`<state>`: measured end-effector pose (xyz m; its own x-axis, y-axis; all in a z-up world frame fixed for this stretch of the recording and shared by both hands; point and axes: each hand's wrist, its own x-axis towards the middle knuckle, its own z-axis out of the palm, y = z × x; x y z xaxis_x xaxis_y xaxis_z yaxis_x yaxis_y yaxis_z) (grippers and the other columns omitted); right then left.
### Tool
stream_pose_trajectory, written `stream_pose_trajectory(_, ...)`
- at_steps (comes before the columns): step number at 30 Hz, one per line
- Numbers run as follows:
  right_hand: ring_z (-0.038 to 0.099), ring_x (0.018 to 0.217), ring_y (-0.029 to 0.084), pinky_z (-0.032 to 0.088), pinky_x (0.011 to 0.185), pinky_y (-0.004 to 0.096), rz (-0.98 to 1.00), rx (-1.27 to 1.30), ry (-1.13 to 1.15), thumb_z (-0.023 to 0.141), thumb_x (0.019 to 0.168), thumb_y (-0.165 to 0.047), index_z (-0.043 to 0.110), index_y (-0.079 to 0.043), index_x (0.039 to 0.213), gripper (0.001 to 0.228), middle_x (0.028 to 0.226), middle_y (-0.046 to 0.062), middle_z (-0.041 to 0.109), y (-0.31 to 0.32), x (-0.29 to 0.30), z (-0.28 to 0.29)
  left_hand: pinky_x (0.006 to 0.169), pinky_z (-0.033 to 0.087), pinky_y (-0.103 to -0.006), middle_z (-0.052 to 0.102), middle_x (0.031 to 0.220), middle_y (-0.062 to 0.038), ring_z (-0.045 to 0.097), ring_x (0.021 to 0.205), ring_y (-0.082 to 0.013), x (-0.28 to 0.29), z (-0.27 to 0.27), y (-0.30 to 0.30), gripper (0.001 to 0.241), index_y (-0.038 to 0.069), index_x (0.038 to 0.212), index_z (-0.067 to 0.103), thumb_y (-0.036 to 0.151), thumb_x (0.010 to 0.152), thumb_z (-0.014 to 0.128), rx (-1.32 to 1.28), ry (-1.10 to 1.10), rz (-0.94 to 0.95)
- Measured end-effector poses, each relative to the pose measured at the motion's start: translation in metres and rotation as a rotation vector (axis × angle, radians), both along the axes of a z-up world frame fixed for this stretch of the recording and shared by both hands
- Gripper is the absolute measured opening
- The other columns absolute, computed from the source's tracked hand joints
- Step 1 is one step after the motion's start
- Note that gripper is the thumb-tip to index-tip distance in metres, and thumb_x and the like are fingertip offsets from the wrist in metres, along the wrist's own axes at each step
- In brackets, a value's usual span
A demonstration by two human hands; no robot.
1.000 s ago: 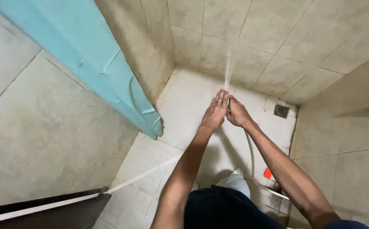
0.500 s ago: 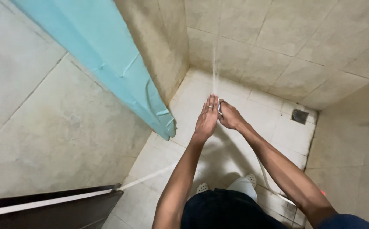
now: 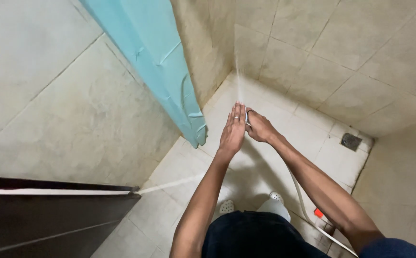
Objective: The person scrubs the inside of a toilet bowl with a yellow sponge, then uses a handheld bidet sprayer to rinse the toilet and the surrounding tiled walls. Finally, the person wipes the wall tiles with a green cloth.
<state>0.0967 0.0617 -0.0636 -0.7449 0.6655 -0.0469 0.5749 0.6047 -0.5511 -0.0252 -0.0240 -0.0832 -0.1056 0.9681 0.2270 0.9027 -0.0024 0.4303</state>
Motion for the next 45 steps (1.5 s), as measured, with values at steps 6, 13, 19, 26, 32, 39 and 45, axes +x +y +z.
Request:
stream_pose_trajectory(6,0.062,0.115,0.045,0.050,0.097,0.053,-0.017,0.006,-0.018,0.062,0.088,-0.010,0.043,0.002,0.140,0.056,0.125,0.028,0.062,-0.008,0.018,0.029,0.126,0.023,-0.0454,0.019,0.167,-0.025,0.026,0.155,-0.0376,0.018,0.023,-0.008,0.082,-0.003,0.159,0.018,-0.007,0.085,0.053,0.055,0.024,0.006)
stream_pose_trajectory(13,0.058,0.120,0.049,0.050,0.102,0.051,0.093,0.179,0.146,0.063,0.089,-0.007,0.045,0.005,0.136,0.052,0.130,0.033,0.059,0.004,0.047,0.027,0.127,0.022,-0.0451,0.020,0.168,-0.025,0.026,0.155,-0.0381,0.039,0.032,0.001,0.081,-0.004,0.160,0.018,-0.010,0.086,0.050,0.114,0.022,-0.003)
stream_pose_trajectory(19,0.057,0.118,0.049,0.049,0.096,0.053,0.030,0.106,0.156,0.065,0.085,-0.008,0.044,0.004,0.137,0.058,0.127,0.031,0.060,-0.007,0.044,0.066,0.128,0.023,-0.0445,0.020,0.168,-0.025,0.027,0.155,-0.0375,0.041,0.066,-0.008,0.084,-0.003,0.160,0.018,-0.013,0.083,0.050,0.121,0.081,-0.003)
stream_pose_trajectory(26,0.059,0.113,0.049,0.048,0.093,0.055,0.019,0.102,0.137,0.063,0.088,-0.008,0.043,0.003,0.135,0.053,0.121,0.031,0.061,-0.005,0.040,0.062,0.128,0.022,-0.0435,0.020,0.167,-0.025,0.026,0.155,-0.0372,0.034,0.070,-0.009,0.088,-0.004,0.159,0.019,-0.016,0.077,0.049,0.109,0.106,-0.009)
stream_pose_trajectory(32,0.060,0.114,0.048,0.049,0.093,0.055,-0.034,0.108,0.119,0.063,0.088,-0.007,0.045,0.002,0.134,0.051,0.121,0.030,0.063,0.001,0.051,0.070,0.128,0.023,-0.0441,0.019,0.168,-0.025,0.025,0.155,-0.0367,0.041,0.073,0.006,0.090,-0.004,0.160,0.017,-0.017,0.078,0.050,0.126,0.090,-0.040)
stream_pose_trajectory(39,0.059,0.117,0.048,0.049,0.095,0.053,-0.220,0.072,0.122,0.064,0.086,-0.006,0.041,0.003,0.144,0.062,0.126,0.031,0.062,0.012,0.095,0.075,0.128,0.023,-0.0428,0.017,0.169,-0.022,0.024,0.156,-0.0353,0.078,0.082,0.036,0.091,-0.003,0.161,0.015,-0.017,0.078,0.049,0.159,0.083,-0.182)
stream_pose_trajectory(45,0.055,0.125,0.048,0.048,0.101,0.051,-0.315,0.154,0.190,0.064,0.086,-0.004,0.040,0.006,0.145,0.065,0.134,0.033,0.057,0.013,0.139,0.084,0.130,0.023,-0.0417,0.016,0.170,-0.021,0.024,0.157,-0.0339,0.116,0.084,0.061,0.091,-0.001,0.162,0.015,-0.018,0.079,0.048,0.177,0.062,-0.320)
